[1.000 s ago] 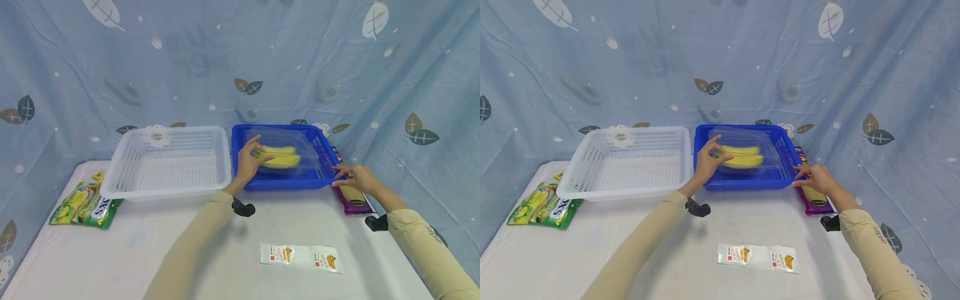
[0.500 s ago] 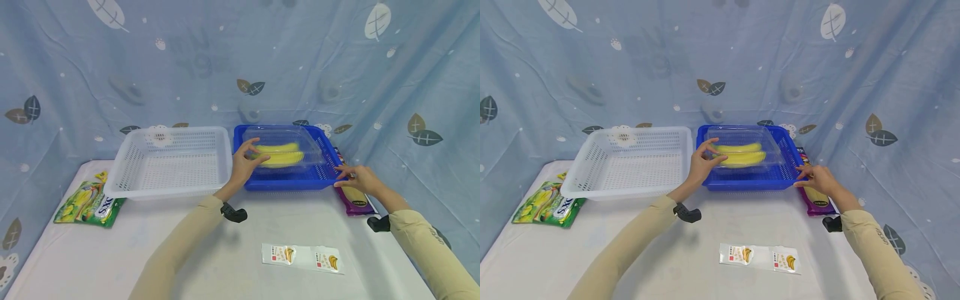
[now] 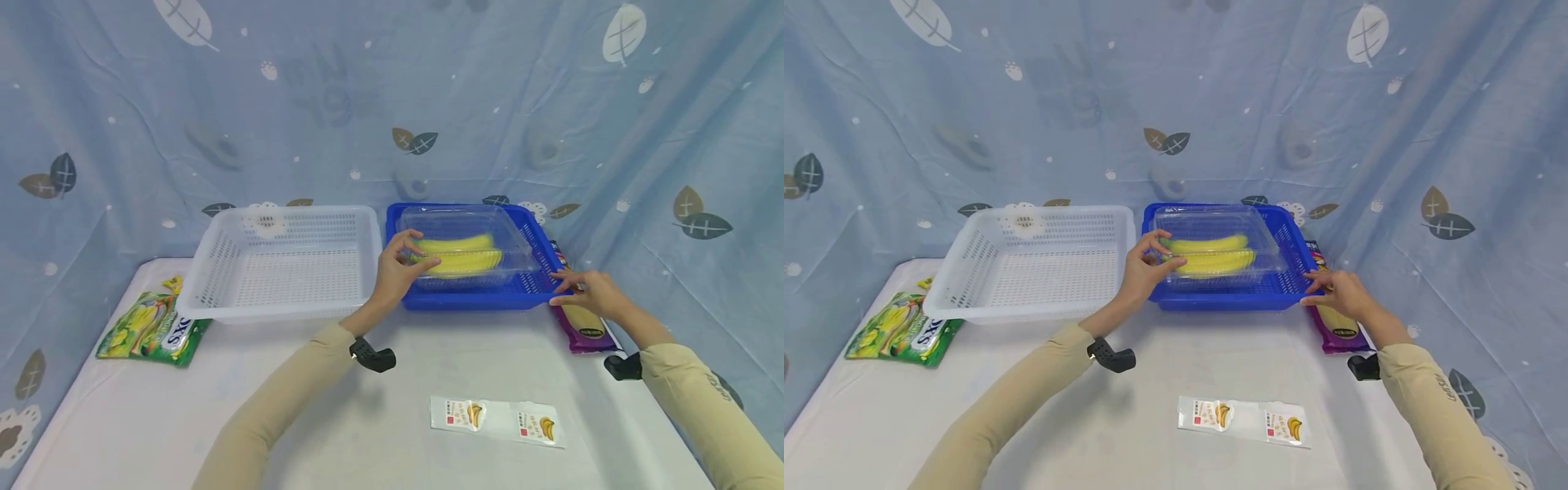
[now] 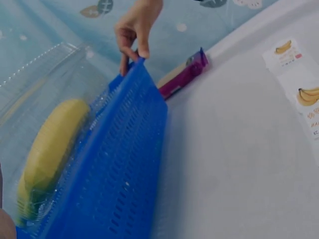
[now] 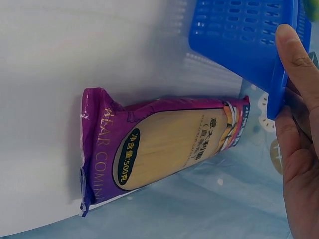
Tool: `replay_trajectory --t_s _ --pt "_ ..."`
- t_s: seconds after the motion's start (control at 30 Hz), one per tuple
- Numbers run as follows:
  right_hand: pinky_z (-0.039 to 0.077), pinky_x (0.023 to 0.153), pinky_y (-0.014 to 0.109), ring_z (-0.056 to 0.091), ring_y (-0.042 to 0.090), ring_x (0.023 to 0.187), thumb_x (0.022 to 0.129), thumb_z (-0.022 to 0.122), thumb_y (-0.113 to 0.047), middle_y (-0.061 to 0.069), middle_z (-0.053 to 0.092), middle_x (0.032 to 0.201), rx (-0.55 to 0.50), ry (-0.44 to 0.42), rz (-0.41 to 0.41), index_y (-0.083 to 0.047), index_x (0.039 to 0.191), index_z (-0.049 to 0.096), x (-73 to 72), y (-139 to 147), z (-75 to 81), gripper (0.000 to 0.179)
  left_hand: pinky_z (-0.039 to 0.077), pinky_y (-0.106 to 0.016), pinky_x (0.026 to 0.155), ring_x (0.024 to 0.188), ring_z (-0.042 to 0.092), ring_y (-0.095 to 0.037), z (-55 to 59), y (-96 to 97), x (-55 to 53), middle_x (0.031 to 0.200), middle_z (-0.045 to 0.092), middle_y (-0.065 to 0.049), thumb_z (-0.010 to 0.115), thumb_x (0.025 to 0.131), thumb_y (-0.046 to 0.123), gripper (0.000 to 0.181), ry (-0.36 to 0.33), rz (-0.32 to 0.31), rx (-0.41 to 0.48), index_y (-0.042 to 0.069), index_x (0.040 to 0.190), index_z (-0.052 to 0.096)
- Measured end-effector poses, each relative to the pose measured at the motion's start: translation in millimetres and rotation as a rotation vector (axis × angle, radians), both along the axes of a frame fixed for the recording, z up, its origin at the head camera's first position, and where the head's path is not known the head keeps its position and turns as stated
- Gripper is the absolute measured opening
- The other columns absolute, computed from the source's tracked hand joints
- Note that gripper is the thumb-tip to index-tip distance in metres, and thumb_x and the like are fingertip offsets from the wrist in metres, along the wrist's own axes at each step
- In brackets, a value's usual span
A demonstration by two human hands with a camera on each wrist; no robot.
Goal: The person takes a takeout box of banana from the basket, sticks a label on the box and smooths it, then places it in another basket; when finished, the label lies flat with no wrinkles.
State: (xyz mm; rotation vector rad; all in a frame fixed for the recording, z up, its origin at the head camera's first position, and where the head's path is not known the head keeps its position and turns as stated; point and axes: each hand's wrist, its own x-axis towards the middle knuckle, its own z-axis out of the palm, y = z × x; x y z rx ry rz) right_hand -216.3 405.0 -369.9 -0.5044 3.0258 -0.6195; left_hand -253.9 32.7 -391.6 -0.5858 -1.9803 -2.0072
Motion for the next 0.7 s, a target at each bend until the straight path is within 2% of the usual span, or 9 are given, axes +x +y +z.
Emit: replay_trajectory --t_s 0.13,0.27,0.33,0.43,0.5,0.6,0.7 --pt "0.028 0.045 0.023 0.062 0.034 0.075 0.078 0.08 -0.019 0.029 0.056 0.124 0.002 0.017 0.001 -0.004 0.081 0.074 -0.1 1 -1.5 0.016 0.04 -0.021 0.05 0.052 0.038 -0.018 5.5 -4.0 3.3 0.13 0.054 -0.016 0.079 0.08 0.011 0.03 -0.03 -0.019 0.003 -0.009 0.089 0.059" --pt "0.028 0.045 0.023 0.061 0.031 0.07 0.077 0.081 -0.018 0.029 0.056 0.124 0.004 0.026 0.001 -0.005 0.08 0.074 0.4 2 -1.5 0.015 0.04 -0.021 0.048 0.051 0.038 -0.015 7.5 -7.3 6.2 0.13 0.053 -0.016 0.079 0.081 0.013 0.031 -0.04 -0.035 -0.001 -0.009 0.089 0.058" --pt "0.029 0.046 0.023 0.062 0.035 0.074 0.077 0.081 -0.017 0.029 0.056 0.124 0.006 0.025 0.002 -0.005 0.08 0.074 0.7 3 -1.2 0.014 0.039 -0.021 0.048 0.051 0.038 -0.017 15.9 -10.2 13.3 0.131 0.052 -0.019 0.077 0.082 0.01 0.031 -0.046 -0.055 -0.011 -0.012 0.09 0.057" --pt "0.033 0.05 0.023 0.061 0.045 0.094 0.077 0.081 -0.018 0.028 0.057 0.123 0.009 0.027 0.007 -0.006 0.08 0.074 0.7 2 -0.6 0.013 0.037 -0.02 0.048 0.052 0.035 -0.021 29.0 -14.3 25.4 0.13 0.05 -0.023 0.075 0.083 0.005 0.025 -0.047 -0.073 -0.02 -0.01 0.088 0.056" --pt "0.035 0.054 0.023 0.054 0.051 0.107 0.077 0.081 -0.018 0.028 0.057 0.123 0.008 0.026 0.011 -0.007 0.08 0.075 0.6 2 -0.3 0.013 0.037 -0.021 0.049 0.052 0.034 -0.022 38.7 -17.2 33.3 0.13 0.05 -0.025 0.074 0.083 0.001 0.021 -0.055 -0.078 -0.035 -0.009 0.086 0.056" --pt "0.037 0.056 0.023 0.051 0.052 0.112 0.076 0.081 -0.018 0.028 0.057 0.123 0.008 0.031 0.014 -0.007 0.079 0.075 0.1 1 0.0 0.013 0.037 -0.02 0.048 0.051 0.033 -0.016 40.6 -19.3 36.1 0.129 0.051 -0.025 0.074 0.082 0.001 0.019 -0.052 -0.074 -0.027 -0.002 0.082 0.056" --pt "0.036 0.055 0.023 0.05 0.053 0.113 0.076 0.081 -0.018 0.029 0.057 0.122 0.008 0.035 0.016 -0.007 0.079 0.075 -0.6 1 -0.4 0.013 0.037 -0.02 0.048 0.05 0.032 -0.01 42.2 -22.5 38.1 0.13 0.051 -0.024 0.075 0.081 0.001 0.021 -0.061 -0.079 -0.02 -0.005 0.083 0.055"
